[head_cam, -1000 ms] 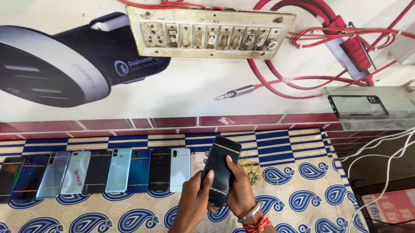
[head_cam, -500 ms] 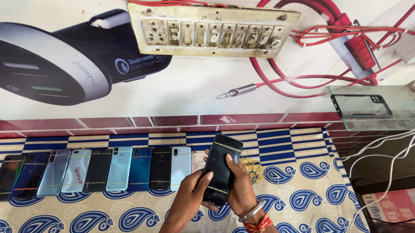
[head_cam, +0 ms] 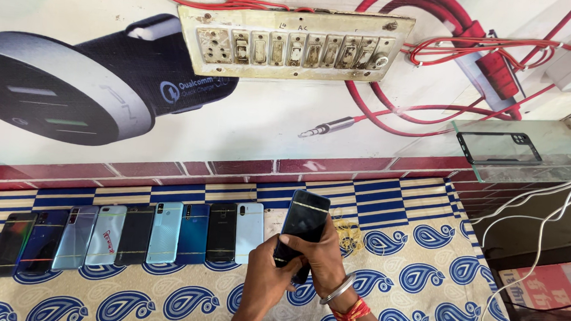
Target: The person cleans several smartphones on a table using a small cloth. They pick up each phone, wipe the back and front surfaces, and place them back in a row. The task involves handling multiple phones one at a time and ensuring both sides are wiped.
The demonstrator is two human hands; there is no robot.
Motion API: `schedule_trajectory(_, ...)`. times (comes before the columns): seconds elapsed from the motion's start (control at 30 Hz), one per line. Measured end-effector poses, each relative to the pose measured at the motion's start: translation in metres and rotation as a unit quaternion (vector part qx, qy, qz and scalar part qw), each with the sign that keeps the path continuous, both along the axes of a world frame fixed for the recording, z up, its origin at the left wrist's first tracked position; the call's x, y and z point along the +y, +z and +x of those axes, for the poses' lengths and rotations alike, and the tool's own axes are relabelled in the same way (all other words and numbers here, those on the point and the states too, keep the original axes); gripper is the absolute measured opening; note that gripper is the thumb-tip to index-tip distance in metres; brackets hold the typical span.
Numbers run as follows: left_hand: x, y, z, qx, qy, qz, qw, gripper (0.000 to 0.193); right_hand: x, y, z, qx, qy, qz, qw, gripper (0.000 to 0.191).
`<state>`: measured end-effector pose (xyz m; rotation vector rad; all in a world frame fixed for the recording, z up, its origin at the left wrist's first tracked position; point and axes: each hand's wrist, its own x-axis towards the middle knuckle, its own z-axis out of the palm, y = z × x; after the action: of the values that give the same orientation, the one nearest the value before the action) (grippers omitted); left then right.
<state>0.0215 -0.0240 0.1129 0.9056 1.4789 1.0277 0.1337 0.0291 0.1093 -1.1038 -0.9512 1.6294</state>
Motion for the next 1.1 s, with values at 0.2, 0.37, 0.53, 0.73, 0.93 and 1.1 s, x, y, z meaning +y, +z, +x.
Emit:
schedule_trajectory(0.2,-0.004,0.001,0.006,-0.027,0.005,0.025,0.999,0.032,0.001,0.000,-0.001,-0.022,-0.046,-0.016,0.999,0.035)
schedule_trajectory(0.37,-0.005,0.006,0.007,-0.009,-0.014,0.004,1.000,0.030,0.012,-0.005,-0.001,0.028,-0.089,-0.089,0.992,0.027)
schedule_trajectory(0.53,-0.003,0.008,0.007,-0.006,-0.024,0.010,1.000,0.028,0.013,-0.005,0.003,0.021,-0.079,-0.066,0.994,0.024)
schedule_trajectory(0.73,-0.002,0.006,0.005,0.009,-0.016,0.008,1.000,0.029,0.001,-0.002,0.008,-0.003,-0.006,-0.020,1.000,0.043)
schedule_trajectory(0.93,-0.006,0.003,0.001,0.020,-0.006,-0.021,1.000,0.026,-0.006,-0.010,0.012,0.029,0.015,-0.034,0.999,0.048)
schedule_trajectory(1.1,-0.010,0.002,-0.005,0.044,-0.006,-0.041,0.998,0.026,0.001,-0.028,0.016,0.078,-0.028,-0.095,0.992,0.026)
